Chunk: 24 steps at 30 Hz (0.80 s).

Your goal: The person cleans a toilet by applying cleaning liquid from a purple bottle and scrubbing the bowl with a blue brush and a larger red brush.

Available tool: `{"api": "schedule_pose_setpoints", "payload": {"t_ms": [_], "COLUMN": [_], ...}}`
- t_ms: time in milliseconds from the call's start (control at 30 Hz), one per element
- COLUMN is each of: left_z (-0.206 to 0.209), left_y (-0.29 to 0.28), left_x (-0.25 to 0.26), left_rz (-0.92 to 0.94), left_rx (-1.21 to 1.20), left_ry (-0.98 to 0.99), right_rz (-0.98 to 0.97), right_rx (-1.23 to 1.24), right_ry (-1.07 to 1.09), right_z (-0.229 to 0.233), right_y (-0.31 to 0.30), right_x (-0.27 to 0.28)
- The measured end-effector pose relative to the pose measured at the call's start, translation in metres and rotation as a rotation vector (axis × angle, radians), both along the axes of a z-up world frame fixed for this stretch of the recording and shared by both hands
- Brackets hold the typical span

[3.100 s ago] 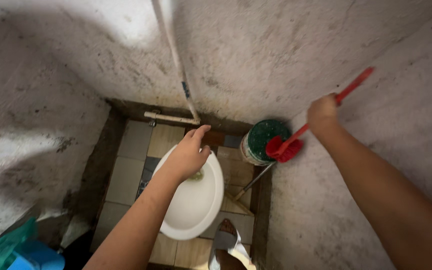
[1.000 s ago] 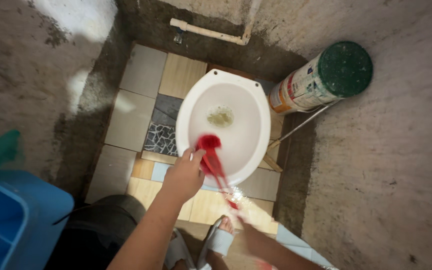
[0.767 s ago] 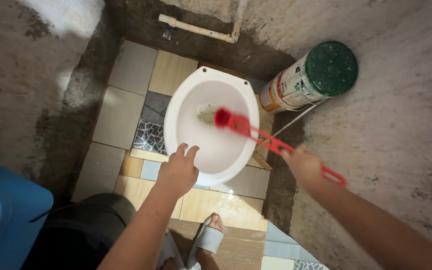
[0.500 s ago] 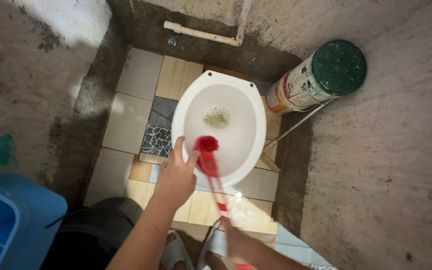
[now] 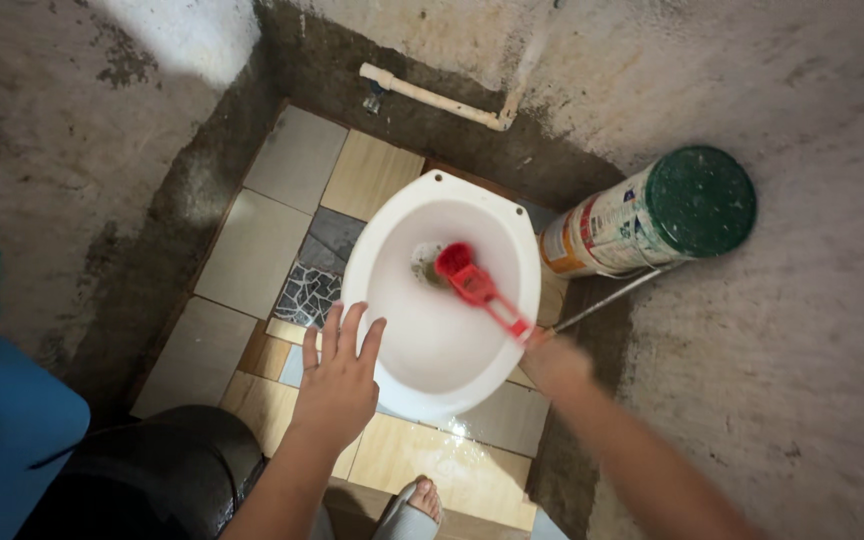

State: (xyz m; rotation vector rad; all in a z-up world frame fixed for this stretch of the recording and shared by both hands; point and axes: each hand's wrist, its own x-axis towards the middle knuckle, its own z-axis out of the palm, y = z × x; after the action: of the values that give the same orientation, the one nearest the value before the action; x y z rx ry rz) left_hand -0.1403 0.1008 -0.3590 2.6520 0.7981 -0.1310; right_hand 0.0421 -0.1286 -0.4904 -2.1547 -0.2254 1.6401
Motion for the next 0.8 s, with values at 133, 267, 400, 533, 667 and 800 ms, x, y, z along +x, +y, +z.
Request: {"api": "schedule_pose_setpoints", "payload": {"t_ms": [133, 267, 400, 533, 667, 800], "left_z": [0.003, 0.000, -0.001, 0.003, 0.010, 0.010], "left_y": [0.009, 0.026, 0.029, 0.034, 0.031, 0.031], "left_x": [-0.003, -0.004, 0.006, 0.012, 0.017, 0.013], "left_rz": [0.017, 0.110, 0.111, 0.099, 0.153, 0.093], "left_rx": [0.004, 0.013, 0.002, 0.021, -0.091, -0.044], "left_ry": [0.086, 0.076, 0.040, 0.059, 0.068, 0.066], "right_rz": [-0.183, -0.230, 0.309, 0.417, 0.398, 0.265], "right_rx": [0.129, 0.181, -0.047, -0.129, -0.124, -0.009], "right_ry": [0.329, 0.489, 0.083, -0.148, -0.197, 0.009], "right_z": [-0.015, -0.011, 0.008, 0.017, 0.021, 0.032], "right_y": [0.051, 0.106, 0.100, 0.053, 0.042, 0.065], "right_x": [-0.062, -0.057, -0.003, 0.042, 0.050, -0.027]}}
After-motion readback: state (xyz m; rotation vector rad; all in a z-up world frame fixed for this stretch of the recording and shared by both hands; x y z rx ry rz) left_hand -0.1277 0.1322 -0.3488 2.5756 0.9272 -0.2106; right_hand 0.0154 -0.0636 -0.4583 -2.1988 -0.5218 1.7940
